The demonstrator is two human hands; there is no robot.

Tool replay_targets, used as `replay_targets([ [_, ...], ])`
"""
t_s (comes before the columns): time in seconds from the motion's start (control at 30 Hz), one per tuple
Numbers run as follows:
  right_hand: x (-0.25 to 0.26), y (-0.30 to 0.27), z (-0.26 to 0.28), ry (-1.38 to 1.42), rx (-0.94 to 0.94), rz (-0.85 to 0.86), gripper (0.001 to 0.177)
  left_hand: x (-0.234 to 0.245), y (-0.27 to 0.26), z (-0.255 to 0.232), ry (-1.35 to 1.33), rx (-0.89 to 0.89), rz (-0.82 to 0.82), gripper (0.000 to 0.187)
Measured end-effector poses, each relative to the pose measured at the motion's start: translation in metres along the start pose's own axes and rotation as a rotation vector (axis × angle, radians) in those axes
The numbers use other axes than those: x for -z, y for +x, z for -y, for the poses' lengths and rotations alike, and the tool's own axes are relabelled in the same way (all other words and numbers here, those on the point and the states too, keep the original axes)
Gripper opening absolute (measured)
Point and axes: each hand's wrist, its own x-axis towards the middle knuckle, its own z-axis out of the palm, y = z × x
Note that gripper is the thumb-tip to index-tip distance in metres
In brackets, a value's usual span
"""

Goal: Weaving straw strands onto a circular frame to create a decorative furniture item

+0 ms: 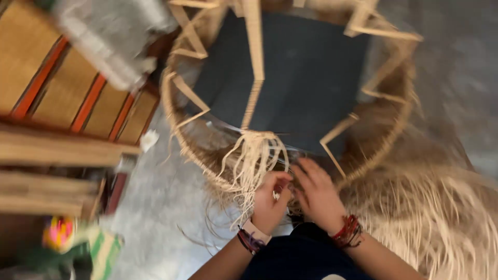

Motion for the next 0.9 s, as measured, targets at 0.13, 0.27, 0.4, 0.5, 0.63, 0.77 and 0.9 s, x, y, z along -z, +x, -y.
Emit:
replay_targets([
  [0.13, 0.005, -0.064, 0.036, 0.273, -0.378, -0.047, 0.059, -0.020, -0.006, -0.012, -0.161, 0.032, 0.334, 0.012],
  [0.27, 0.016, -0.135, 0.063, 0.341, -0.602, -0.280, 0.049, -0.071, -0.030, 0.011, -0.442, 0.232, 0.589, 0.009],
  [0.4, 0.028, -0.210, 0.074, 0.299, -0.860, -0.437, 0.051, -0.134, -0.069, 0.007, -0.495, 0.353, 0.828, 0.016],
  [0.5, 0.041, -0.256, 0.076, 0.307, -0.978, -0.624, 0.051, -0.179, -0.100, 0.000, -0.554, 0.474, 1.002, 0.019],
  [0.63, 0.041, -0.317, 0.057, 0.397, -1.099, -0.829, 0.045, -0.232, -0.131, 0.004, -0.420, 0.639, 1.179, 0.026],
  [0.77, 0.020, -0.401, -0.002, 0.243, -1.444, -0.924, 0.035, -0.283, -0.156, 0.010, -0.430, 0.867, 1.170, 0.031],
  [0.9, -0.011, -0.499, -0.100, 0.412, -1.777, -1.016, 0.050, -0.321, -0.172, -0.007, -0.396, 0.934, 1.156, 0.027],
])
